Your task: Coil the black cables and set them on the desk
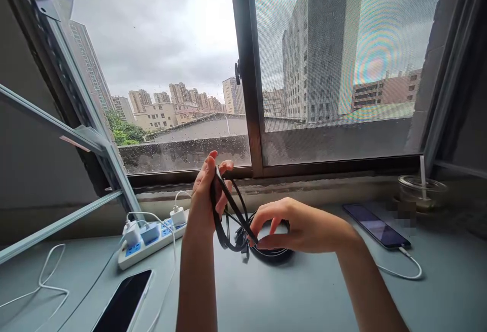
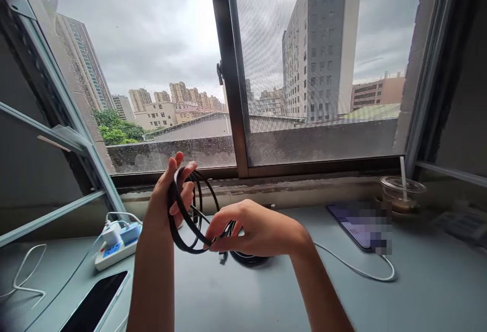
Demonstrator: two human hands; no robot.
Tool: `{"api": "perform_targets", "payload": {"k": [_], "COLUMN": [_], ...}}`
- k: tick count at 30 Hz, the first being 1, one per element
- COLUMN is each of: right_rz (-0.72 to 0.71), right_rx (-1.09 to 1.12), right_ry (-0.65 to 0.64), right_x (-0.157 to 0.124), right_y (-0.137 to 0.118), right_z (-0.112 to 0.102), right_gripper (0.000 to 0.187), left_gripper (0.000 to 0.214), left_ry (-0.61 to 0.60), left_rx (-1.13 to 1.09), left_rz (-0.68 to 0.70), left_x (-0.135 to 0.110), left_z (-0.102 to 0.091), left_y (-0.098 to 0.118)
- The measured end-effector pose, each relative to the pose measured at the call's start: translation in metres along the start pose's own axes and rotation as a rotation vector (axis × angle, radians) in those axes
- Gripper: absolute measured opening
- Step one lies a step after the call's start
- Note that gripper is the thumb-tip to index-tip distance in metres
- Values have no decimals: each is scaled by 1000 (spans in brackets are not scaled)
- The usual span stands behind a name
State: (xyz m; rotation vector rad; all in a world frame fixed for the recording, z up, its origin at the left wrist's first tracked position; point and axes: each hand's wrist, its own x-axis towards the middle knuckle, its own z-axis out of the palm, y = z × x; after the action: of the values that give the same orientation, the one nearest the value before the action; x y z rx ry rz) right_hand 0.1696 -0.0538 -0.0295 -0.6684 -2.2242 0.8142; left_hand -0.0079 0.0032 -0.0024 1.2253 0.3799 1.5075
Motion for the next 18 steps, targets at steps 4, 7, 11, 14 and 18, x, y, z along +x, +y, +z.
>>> {"api": "perform_targets", "payload": {"k": [4,7,11,14,18], "right_rz": [-46,-110,-138,-126,-98], "right_rx": [249,587,761,687,557], "right_ry": [71,289,634,765,965], "right_x": [-4,-7,-18,-34,-47], "right_y": [-6,-4,-4,-5,-3], "right_z": [-4,-11,-27,-41,-52], "right_gripper": [15,12,17,19,24], "left_gripper": [44,49,55,55,60], "left_ry": [-106,-91,34,87,106], "left_rx": [73,124,183,265,392], "left_rz": [-93,-59,55,116,126], "left_x": [-5,-3,3,6,5], "left_z": [-1,-6,-16,-21,-22], "left_y": [6,9,8,6,6]}}
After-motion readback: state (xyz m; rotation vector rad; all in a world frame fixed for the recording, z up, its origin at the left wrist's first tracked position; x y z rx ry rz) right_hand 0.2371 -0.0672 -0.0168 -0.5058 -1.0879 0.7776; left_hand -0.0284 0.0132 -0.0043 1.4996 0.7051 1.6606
